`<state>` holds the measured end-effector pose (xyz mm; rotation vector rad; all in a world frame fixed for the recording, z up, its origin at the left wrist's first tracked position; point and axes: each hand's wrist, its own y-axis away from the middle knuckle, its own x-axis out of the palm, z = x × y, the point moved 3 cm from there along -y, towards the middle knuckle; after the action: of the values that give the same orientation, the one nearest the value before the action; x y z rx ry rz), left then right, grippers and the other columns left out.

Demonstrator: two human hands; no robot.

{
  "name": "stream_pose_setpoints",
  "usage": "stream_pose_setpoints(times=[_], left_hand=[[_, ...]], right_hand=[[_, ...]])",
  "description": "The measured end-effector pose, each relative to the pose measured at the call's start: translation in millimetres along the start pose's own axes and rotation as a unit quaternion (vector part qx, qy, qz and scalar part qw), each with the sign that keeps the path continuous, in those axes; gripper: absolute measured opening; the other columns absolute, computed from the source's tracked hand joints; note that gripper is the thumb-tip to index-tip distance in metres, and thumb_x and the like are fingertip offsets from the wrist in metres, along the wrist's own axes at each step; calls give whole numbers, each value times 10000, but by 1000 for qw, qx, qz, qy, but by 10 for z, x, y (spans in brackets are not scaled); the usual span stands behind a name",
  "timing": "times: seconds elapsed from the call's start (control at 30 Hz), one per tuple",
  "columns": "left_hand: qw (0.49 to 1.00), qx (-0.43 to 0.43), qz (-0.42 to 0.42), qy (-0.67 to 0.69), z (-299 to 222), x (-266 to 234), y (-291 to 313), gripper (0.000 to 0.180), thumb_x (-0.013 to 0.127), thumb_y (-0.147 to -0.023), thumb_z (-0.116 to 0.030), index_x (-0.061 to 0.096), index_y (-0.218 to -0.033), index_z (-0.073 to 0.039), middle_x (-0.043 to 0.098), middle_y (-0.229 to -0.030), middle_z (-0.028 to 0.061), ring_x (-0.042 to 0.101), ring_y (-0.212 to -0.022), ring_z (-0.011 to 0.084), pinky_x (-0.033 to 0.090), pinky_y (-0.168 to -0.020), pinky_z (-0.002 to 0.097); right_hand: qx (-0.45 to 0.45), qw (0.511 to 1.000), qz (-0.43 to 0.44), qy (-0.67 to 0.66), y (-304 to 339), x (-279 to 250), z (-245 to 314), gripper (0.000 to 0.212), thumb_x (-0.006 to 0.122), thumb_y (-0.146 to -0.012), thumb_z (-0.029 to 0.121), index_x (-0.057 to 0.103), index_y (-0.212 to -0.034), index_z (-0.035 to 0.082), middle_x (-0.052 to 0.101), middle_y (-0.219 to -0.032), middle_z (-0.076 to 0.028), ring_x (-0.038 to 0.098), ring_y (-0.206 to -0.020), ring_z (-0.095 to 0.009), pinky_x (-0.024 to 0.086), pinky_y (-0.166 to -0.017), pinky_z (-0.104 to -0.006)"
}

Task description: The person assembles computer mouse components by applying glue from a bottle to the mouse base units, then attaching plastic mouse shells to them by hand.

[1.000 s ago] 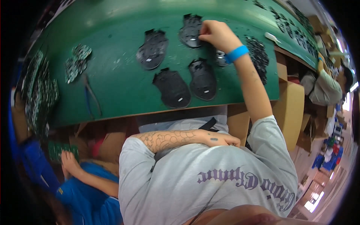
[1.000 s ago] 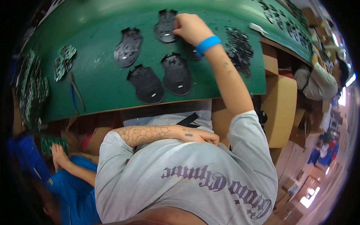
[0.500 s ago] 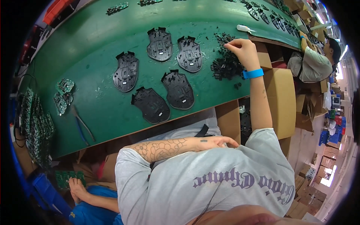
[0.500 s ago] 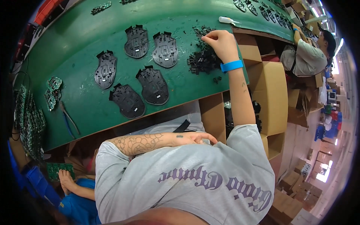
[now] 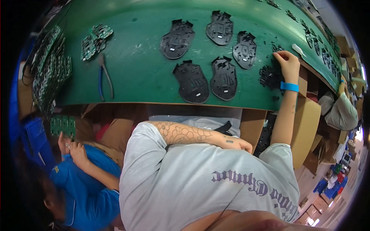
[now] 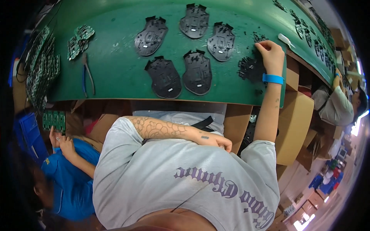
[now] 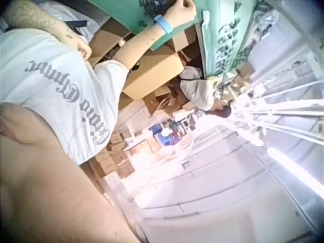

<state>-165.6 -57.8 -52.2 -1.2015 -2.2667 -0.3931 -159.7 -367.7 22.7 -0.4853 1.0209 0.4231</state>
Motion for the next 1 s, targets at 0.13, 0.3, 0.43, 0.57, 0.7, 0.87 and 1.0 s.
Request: stream_pose_setpoints(times=[0.13,0.3,0.43,0.57,0.7,0.87,1.0], left_hand=[[996,-1,26,82,61,-6,38,360,569,-947,-269,536,-1239,-61,563,-1010,24,503,-933,105,407,-815,292],[988,52,25,141,166,-14,58,484,568,-951,-235,466,-1376,-26,534,-1230,67,472,-1136,121,351,-991,292],[978,39,68,191,192,-9,38,527,573,-956,-216,425,-1412,1,506,-1348,88,436,-1256,145,322,-1062,305],[980,-2,58,190,191,64,7,499,576,-956,-205,446,-1386,13,520,-1345,102,460,-1245,161,353,-1048,311],[987,-2,55,149,120,3,1,434,603,-950,-242,513,-1285,20,588,-1217,76,548,-1100,146,440,-933,293],[991,46,102,67,53,-22,57,398,603,-953,-279,546,-1225,5,630,-1085,26,587,-967,119,476,-816,279],[995,92,-19,-33,-160,-132,276,304,573,-909,-152,574,-1183,-18,669,-922,50,614,-850,141,487,-766,299]], right_hand=[[-22,999,-5,-24,-18,30,-26,218,737,-807,201,725,-911,9,705,-773,-59,641,-702,-114,497,-677,-261],[0,999,14,-31,-41,73,-53,241,745,-796,231,727,-892,10,711,-786,-97,655,-713,-153,500,-688,-280],[17,1000,-17,-15,-35,95,39,271,745,-805,259,725,-895,4,707,-784,-94,653,-727,-151,500,-694,-279],[11,1000,-11,-11,-50,56,-4,275,745,-809,262,725,-913,8,705,-795,-90,654,-731,-147,502,-700,-282],[8,989,-31,-142,37,63,252,201,718,-844,171,713,-942,-4,716,-860,-78,672,-786,-142,516,-717,-258],[-37,926,58,-370,324,123,1288,110,681,-855,25,688,-945,-37,715,-912,-101,689,-847,-161,544,-769,-255],[-69,883,172,-430,367,522,1821,88,683,-833,0,690,-910,-41,716,-904,-96,686,-843,-145,542,-777,-249]])
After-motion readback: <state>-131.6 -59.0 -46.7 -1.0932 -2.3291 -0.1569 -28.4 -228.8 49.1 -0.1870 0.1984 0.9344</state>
